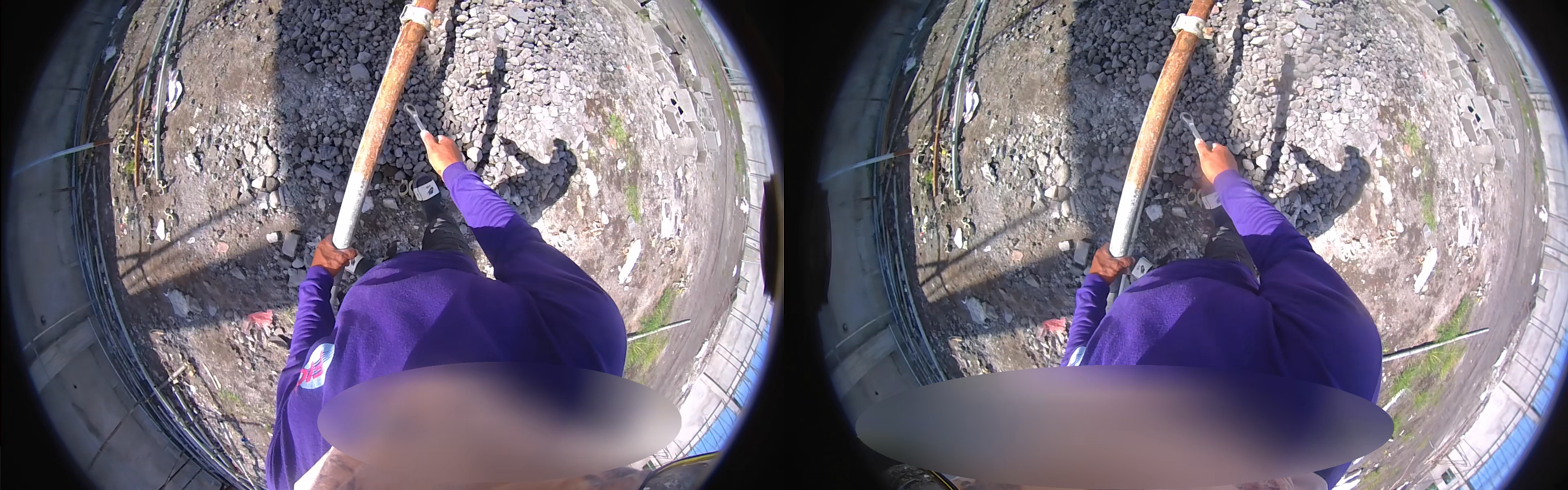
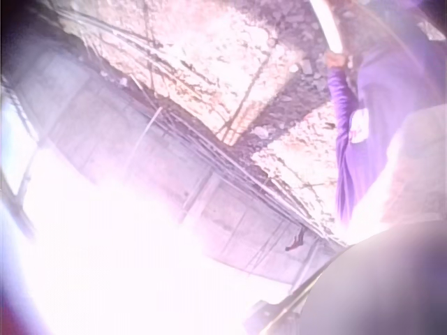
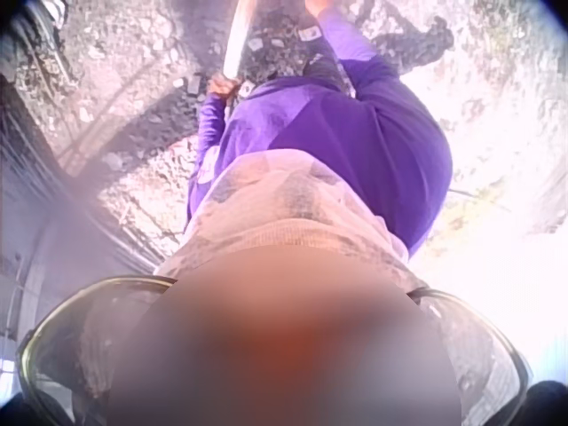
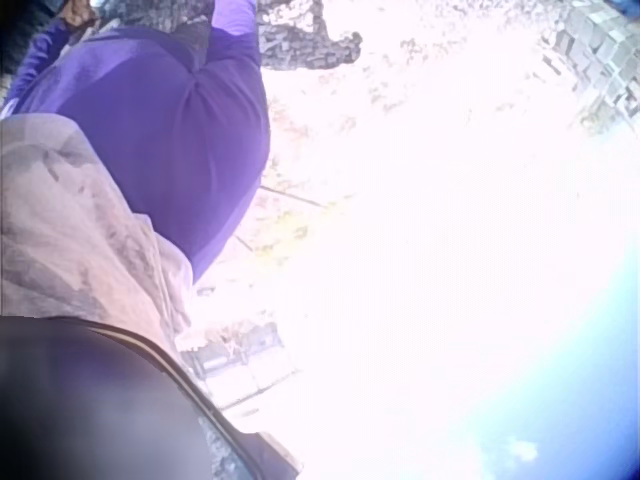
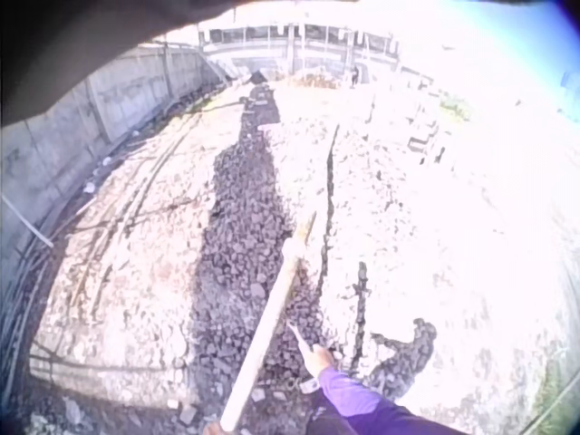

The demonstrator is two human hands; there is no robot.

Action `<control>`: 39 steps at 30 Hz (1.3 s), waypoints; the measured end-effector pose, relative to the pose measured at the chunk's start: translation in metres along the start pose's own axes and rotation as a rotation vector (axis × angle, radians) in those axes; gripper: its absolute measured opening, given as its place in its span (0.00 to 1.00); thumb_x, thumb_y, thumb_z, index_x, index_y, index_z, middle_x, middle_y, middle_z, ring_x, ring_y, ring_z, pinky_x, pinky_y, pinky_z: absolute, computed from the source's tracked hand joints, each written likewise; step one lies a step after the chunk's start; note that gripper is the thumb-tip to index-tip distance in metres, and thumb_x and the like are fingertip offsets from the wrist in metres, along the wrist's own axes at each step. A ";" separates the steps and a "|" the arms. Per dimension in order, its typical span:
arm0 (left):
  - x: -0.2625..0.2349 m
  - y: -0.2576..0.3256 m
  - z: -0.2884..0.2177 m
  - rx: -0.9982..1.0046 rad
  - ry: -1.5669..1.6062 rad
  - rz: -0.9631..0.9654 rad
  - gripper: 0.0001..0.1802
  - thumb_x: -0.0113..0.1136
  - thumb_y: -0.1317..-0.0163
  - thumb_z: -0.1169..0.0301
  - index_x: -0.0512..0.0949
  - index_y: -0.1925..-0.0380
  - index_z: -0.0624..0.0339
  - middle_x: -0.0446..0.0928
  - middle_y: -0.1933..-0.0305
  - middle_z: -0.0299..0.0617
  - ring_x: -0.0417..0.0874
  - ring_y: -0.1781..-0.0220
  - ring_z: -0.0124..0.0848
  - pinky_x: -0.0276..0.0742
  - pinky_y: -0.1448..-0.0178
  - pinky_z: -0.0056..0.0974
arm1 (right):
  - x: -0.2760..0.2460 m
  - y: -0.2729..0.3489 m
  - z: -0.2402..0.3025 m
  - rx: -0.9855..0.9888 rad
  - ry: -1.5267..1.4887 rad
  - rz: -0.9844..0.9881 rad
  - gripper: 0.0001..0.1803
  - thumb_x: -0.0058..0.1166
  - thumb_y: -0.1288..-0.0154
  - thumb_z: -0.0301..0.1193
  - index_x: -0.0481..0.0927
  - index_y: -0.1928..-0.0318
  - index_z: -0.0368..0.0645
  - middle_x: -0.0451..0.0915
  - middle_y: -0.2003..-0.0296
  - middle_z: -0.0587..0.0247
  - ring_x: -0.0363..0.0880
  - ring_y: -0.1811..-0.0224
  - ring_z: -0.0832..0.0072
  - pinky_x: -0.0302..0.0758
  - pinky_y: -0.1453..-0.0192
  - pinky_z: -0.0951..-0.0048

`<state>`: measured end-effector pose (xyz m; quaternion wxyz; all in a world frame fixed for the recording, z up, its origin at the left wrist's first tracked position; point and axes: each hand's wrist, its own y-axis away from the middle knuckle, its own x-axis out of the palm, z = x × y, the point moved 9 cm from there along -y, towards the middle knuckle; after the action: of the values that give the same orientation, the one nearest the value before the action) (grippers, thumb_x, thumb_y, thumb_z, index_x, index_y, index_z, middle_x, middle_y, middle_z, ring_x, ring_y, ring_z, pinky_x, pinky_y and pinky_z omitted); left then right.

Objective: The person assembles scaffolding components on a construction site. They connect metal poles using clamps and tighten them with a wrench, then lift and position the assembled pole into place.

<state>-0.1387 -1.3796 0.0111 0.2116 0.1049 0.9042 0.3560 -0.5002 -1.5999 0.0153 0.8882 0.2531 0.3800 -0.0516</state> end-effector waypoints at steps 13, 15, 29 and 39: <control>0.003 0.014 -0.019 0.155 -0.137 -0.065 0.31 0.73 0.48 0.58 0.79 0.50 0.72 0.86 0.62 0.56 0.90 0.61 0.44 0.85 0.55 0.44 | -0.109 -0.071 0.122 -0.131 -0.249 -0.367 0.26 0.44 0.24 0.48 0.81 0.49 0.36 0.84 0.52 0.36 0.81 0.46 0.41 0.75 0.39 0.48; 0.006 0.014 -0.018 0.138 -0.196 -0.076 0.32 0.73 0.48 0.57 0.79 0.51 0.73 0.86 0.61 0.57 0.90 0.60 0.45 0.85 0.55 0.45 | -0.097 -0.084 0.115 -0.077 -0.326 -0.304 0.27 0.43 0.23 0.47 0.81 0.47 0.34 0.83 0.49 0.35 0.81 0.44 0.41 0.74 0.37 0.49; 0.003 0.038 -0.047 0.165 -0.086 -0.102 0.29 0.73 0.51 0.63 0.79 0.53 0.74 0.85 0.67 0.52 0.88 0.68 0.36 0.84 0.61 0.40 | -0.127 -0.055 0.137 -0.116 -0.053 -0.358 0.30 0.35 0.21 0.49 0.78 0.46 0.33 0.82 0.48 0.34 0.82 0.44 0.41 0.75 0.37 0.47; -0.013 0.043 -0.039 0.075 -0.046 -0.096 0.27 0.72 0.50 0.65 0.79 0.53 0.73 0.86 0.66 0.52 0.88 0.67 0.36 0.84 0.60 0.40 | -0.126 -0.045 0.160 -0.093 0.162 -0.190 0.25 0.54 0.31 0.30 0.67 0.38 0.35 0.83 0.48 0.35 0.83 0.42 0.45 0.77 0.36 0.50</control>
<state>-0.1435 -1.3758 0.0698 0.2451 0.0772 0.9158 0.3086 -0.4985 -1.7295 0.1786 0.8566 0.1778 0.4746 -0.0970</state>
